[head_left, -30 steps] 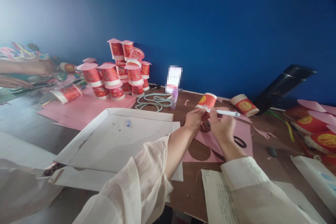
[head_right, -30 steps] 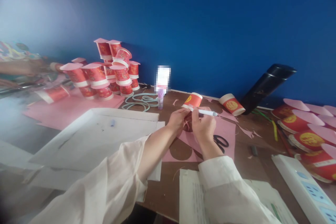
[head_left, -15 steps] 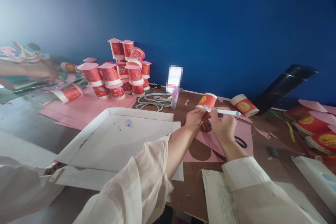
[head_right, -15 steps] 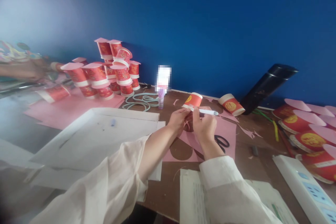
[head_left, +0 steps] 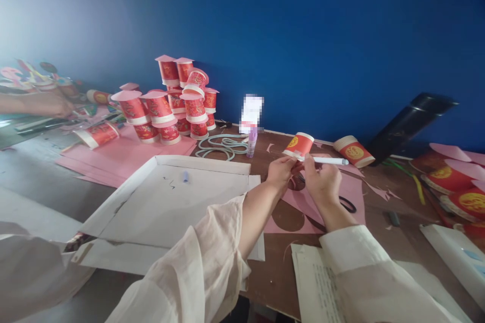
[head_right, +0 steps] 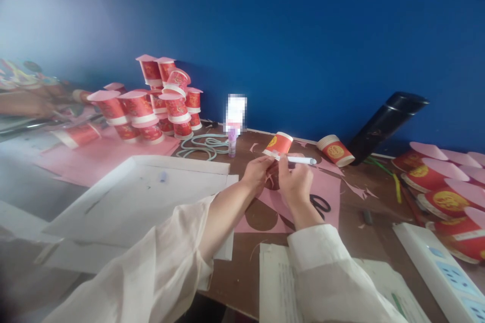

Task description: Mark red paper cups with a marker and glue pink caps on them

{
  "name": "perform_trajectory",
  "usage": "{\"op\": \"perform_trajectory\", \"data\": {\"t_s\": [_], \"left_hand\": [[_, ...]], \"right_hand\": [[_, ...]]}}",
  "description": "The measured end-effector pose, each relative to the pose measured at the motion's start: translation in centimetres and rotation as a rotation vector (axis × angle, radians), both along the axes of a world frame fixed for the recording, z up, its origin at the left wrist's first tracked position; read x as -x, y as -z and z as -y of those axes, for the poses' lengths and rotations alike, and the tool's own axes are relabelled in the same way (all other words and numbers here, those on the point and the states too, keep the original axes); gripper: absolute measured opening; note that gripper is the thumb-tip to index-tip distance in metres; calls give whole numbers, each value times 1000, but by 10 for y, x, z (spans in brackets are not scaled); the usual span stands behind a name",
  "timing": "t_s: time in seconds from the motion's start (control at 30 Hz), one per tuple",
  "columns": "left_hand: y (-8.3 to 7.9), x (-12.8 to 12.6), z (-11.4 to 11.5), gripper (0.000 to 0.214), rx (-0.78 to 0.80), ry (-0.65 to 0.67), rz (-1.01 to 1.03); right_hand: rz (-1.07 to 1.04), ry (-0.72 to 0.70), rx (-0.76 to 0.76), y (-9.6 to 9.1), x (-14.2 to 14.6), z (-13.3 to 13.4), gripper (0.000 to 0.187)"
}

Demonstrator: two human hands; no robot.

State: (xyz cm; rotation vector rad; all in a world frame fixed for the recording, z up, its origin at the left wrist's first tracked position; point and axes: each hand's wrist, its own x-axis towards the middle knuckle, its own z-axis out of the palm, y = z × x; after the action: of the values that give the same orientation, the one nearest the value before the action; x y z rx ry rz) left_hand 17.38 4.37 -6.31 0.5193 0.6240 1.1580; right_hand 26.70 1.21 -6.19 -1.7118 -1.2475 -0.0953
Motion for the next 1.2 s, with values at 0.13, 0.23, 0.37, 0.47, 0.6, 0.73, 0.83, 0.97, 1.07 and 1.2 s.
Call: {"op": "perform_trajectory", "data": {"t_s": [0.13,0.23,0.37,0.47,0.6,0.73,0.83,0.97,1.07,1.2], "left_hand": [[1,0,0,23,2,-5,-4],[2,0,-1,22,0,-4,1],[1,0,-2,19,23,-11,7],[0,0,-1,21,27,-13,7],[-1,1,0,20,18,-12,16],[-1,1,-1,14,8,-15,29],[0,0,-1,16,6,-15,31],[-1,0,-1,23,22,-9,22],[-2,1,0,23,23,-24,25],[-4,2,1,27,26,-25,18]], "right_hand": [[7,6,3,-1,1,1,42],[10,9,16,-1,1,1,42],[30,-8,10,-1,2,1,45],[40,-10,13,-1,2,0,46],[49,-19,-7,0,2,0,45],[55,-37,-26,2,2,0,42],[54,-43,-41,1,3,1,40],[49,-42,-61,1,2,1,38],[47,-49,-66,1,0,0,39],[56,-76,-59,2,-1,0,42]]}}
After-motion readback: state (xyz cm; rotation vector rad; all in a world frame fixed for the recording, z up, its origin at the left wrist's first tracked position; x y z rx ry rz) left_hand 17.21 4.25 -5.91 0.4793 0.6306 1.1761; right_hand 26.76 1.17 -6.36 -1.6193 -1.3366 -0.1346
